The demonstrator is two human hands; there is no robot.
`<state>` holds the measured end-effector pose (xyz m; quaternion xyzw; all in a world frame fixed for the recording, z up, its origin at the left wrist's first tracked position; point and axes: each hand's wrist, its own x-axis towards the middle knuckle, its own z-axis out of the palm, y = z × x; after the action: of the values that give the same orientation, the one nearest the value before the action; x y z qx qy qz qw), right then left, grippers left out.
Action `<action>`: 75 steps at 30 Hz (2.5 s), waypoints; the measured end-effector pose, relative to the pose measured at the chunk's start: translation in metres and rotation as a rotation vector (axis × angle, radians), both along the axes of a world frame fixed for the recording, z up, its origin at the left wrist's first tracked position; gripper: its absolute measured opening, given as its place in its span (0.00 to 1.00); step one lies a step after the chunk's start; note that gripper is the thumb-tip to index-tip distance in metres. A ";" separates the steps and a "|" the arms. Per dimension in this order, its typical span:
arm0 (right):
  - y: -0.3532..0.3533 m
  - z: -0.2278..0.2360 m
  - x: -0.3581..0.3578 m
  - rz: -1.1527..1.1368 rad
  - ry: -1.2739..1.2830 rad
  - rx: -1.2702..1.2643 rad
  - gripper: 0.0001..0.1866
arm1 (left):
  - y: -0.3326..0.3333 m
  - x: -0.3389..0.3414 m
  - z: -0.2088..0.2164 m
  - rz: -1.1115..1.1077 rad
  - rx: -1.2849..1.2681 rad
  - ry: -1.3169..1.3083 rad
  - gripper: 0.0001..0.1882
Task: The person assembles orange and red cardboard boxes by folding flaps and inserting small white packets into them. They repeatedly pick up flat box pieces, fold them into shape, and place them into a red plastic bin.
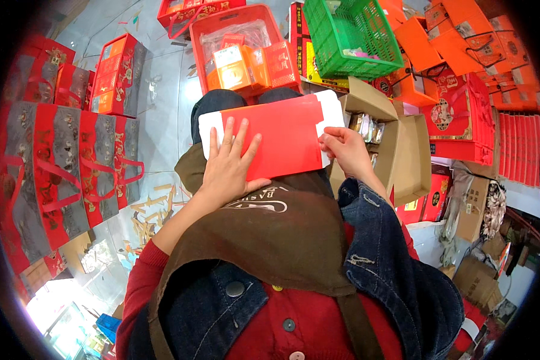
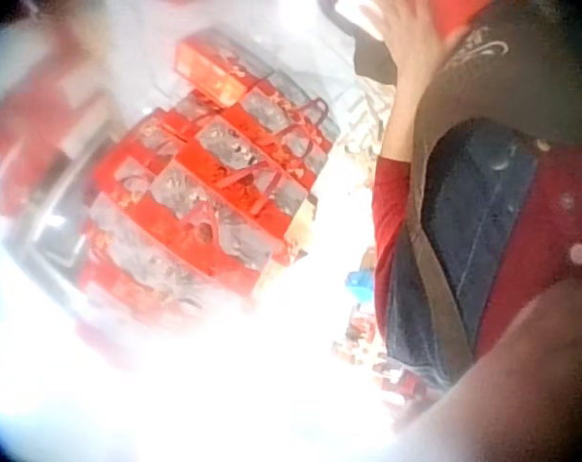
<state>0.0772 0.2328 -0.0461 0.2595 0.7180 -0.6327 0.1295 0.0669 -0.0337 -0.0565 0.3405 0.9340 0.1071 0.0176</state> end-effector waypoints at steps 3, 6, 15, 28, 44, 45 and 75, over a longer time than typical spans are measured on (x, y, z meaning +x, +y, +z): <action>0.000 0.012 -0.005 0.101 -0.123 -0.084 0.12 | 0.000 0.002 -0.003 -0.010 0.017 0.012 0.49; -0.015 0.011 -0.004 0.275 0.081 0.207 0.10 | 0.000 0.003 -0.003 0.002 0.055 0.000 0.52; -0.049 0.083 -0.015 0.464 0.388 -0.223 0.11 | 0.015 -0.021 0.095 -0.032 0.261 0.093 0.59; -0.093 0.117 -0.050 0.322 1.097 -0.203 0.52 | 0.007 -0.041 0.127 0.199 0.973 -0.050 0.67; -0.081 0.041 -0.067 0.267 0.703 -0.293 0.32 | 0.003 -0.064 0.063 0.351 1.385 -0.738 0.29; -0.079 0.039 -0.067 0.240 0.643 -0.360 0.30 | 0.004 -0.062 0.060 0.344 1.379 -0.735 0.27; -0.065 0.114 -0.108 0.872 0.674 0.325 0.16 | 0.008 -0.062 0.065 0.196 1.445 -0.717 0.27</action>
<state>-0.0304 0.1682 0.0682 -0.2600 0.8484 -0.4500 0.1007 0.0044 -0.0256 0.0090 0.1293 0.5972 0.7873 0.0822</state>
